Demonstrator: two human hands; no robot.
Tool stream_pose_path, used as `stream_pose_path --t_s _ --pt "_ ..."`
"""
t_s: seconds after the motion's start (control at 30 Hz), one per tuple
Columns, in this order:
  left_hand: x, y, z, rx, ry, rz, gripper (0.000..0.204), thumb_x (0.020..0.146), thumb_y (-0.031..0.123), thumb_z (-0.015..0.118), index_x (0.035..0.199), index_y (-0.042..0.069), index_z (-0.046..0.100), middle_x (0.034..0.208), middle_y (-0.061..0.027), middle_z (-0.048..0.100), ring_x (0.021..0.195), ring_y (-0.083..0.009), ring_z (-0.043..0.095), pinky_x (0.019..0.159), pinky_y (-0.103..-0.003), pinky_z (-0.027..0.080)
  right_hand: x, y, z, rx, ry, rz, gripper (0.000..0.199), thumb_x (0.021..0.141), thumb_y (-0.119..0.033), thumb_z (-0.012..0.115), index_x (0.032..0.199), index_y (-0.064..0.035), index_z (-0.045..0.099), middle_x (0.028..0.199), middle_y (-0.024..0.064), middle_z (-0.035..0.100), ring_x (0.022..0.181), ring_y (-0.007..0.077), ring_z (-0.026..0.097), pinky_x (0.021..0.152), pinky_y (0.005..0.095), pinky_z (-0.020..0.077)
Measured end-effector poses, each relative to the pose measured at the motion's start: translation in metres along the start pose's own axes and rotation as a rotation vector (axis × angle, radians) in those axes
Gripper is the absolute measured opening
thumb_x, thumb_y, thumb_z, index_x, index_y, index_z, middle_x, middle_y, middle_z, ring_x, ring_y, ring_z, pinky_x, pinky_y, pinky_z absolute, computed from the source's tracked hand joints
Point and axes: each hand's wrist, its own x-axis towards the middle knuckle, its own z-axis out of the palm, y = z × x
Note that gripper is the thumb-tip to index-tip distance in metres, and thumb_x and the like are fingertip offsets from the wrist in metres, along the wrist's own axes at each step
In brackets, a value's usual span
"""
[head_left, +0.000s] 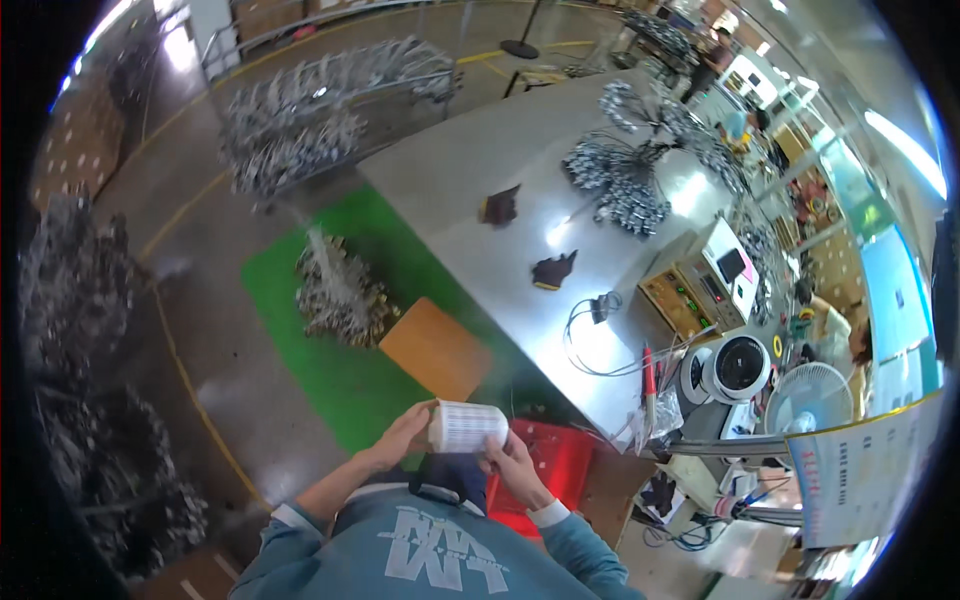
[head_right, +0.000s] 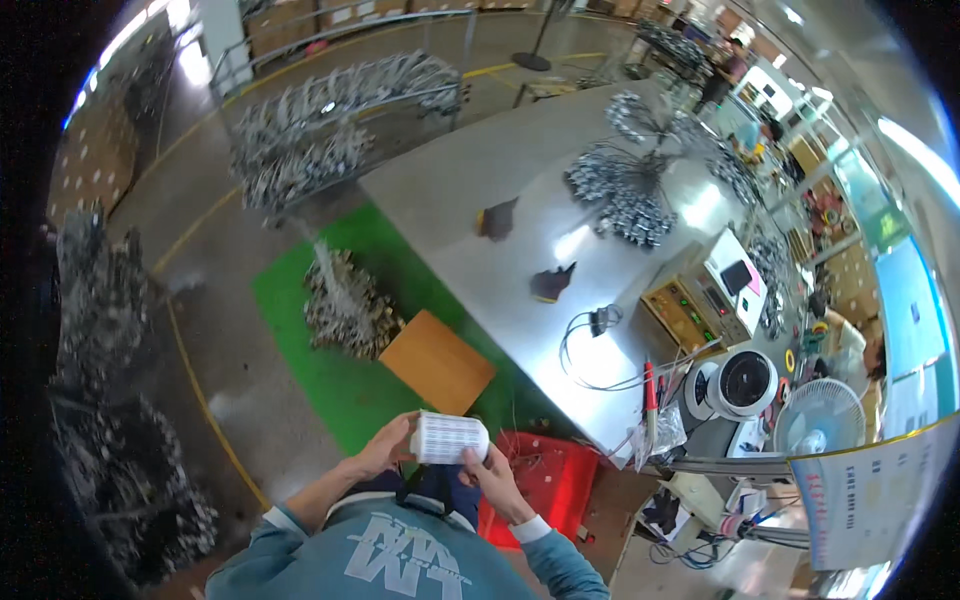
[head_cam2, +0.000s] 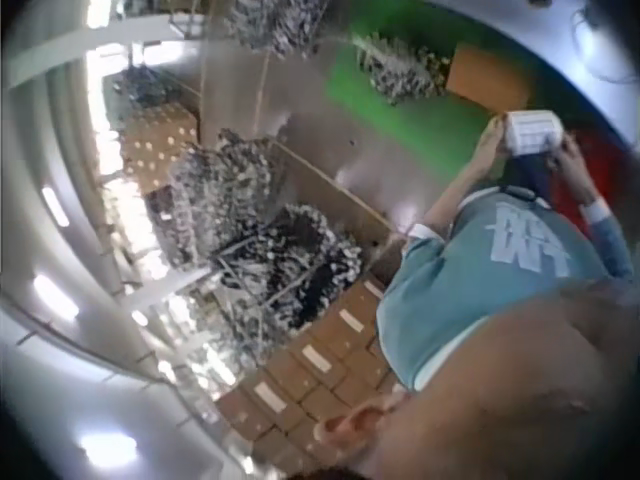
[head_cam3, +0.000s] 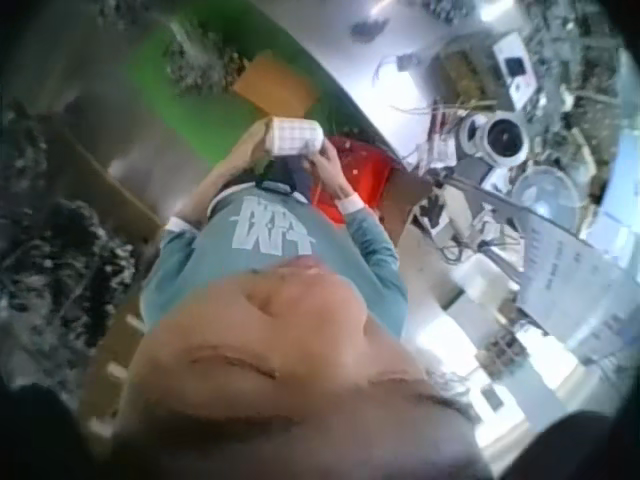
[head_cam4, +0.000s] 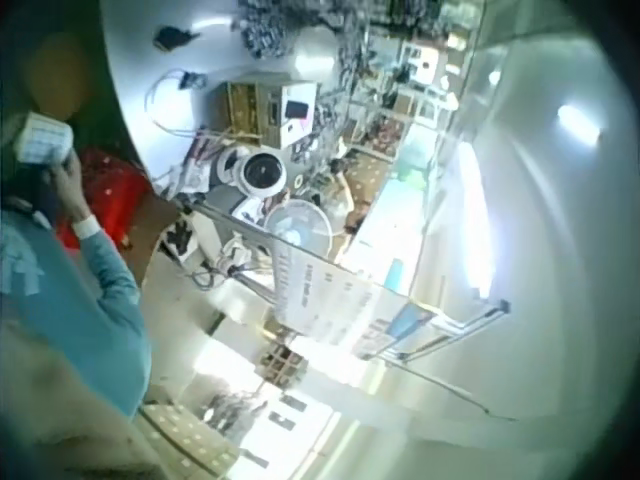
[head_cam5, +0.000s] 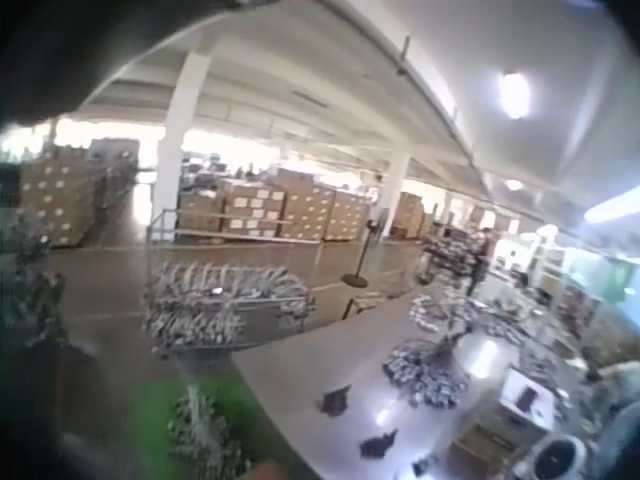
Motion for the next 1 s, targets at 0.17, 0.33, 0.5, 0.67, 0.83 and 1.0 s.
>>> stream_pose_path --t_s 0.17,0.33,0.5,0.67,0.83,1.0 --pt "-0.058 -0.028 -0.037 -0.234 -0.023 0.154 0.058 0.116 0.044 0.045 0.16 0.008 0.034 0.149 -0.0116 0.057 0.132 -0.0239 0.06 0.112 -0.043 0.05 -0.012 0.019 0.08 -0.495 -0.225 -0.088 0.034 0.112 -0.027 0.062 0.133 -0.0003 0.057 0.097 0.0025 0.068 0.075 0.0103 0.067 0.068 0.0274 0.0546" --pt "-0.097 -0.05 -0.077 -0.461 0.213 0.27 0.052 0.114 0.039 0.051 0.154 0.01 0.039 0.14 -0.011 0.06 0.127 -0.0235 0.062 0.109 -0.042 0.052 0.007 0.027 0.156 -0.783 -0.468 -0.186 0.031 0.11 -0.019 0.061 0.133 0.0023 0.057 0.1 0.0082 0.071 0.074 0.0137 0.072 0.068 0.0299 0.0577" --pt "-0.132 -0.023 -0.106 -0.521 0.358 0.432 0.054 0.112 0.038 0.056 0.156 0.012 0.038 0.14 -0.0117 0.06 0.129 -0.0238 0.061 0.108 -0.044 0.052 0.02 0.039 0.22 -0.924 -0.497 -0.222 0.045 0.107 -0.02 0.066 0.14 0.0034 0.047 0.117 0.0223 0.071 0.094 0.0293 0.077 0.08 0.0387 0.0621" --pt "-0.147 0.003 -0.137 -0.593 0.511 0.519 0.057 0.111 0.032 0.055 0.161 0.013 0.037 0.145 -0.0101 0.06 0.134 -0.0245 0.06 0.115 -0.042 0.047 0.059 0.059 0.262 -1.001 -0.596 -0.334 0.059 0.105 -0.021 0.068 0.144 0.006 0.034 0.12 0.0289 0.068 0.1 0.0389 0.077 0.082 0.0442 0.0605" --pt "-0.14 0.05 -0.195 -0.634 0.561 0.517 0.059 0.11 0.028 0.056 0.163 0.015 0.034 0.148 -0.0108 0.057 0.135 -0.0247 0.059 0.116 -0.042 0.046 0.131 0.061 0.305 -0.929 -0.704 -0.336 0.059 0.105 -0.02 0.068 0.143 0.0084 0.033 0.118 0.0281 0.066 0.103 0.0383 0.075 0.085 0.0434 0.0598" --pt "-0.129 0.064 -0.251 -0.525 0.71 0.409 0.057 0.11 0.022 0.055 0.162 0.014 0.035 0.15 -0.0108 0.056 0.138 -0.0238 0.057 0.116 -0.043 0.046 0.188 0.091 0.336 -0.751 -0.755 -0.201 0.065 0.107 -0.021 0.064 0.151 0.0102 0.027 0.127 0.0237 0.065 0.112 0.0268 0.069 0.094 0.0395 0.0574"
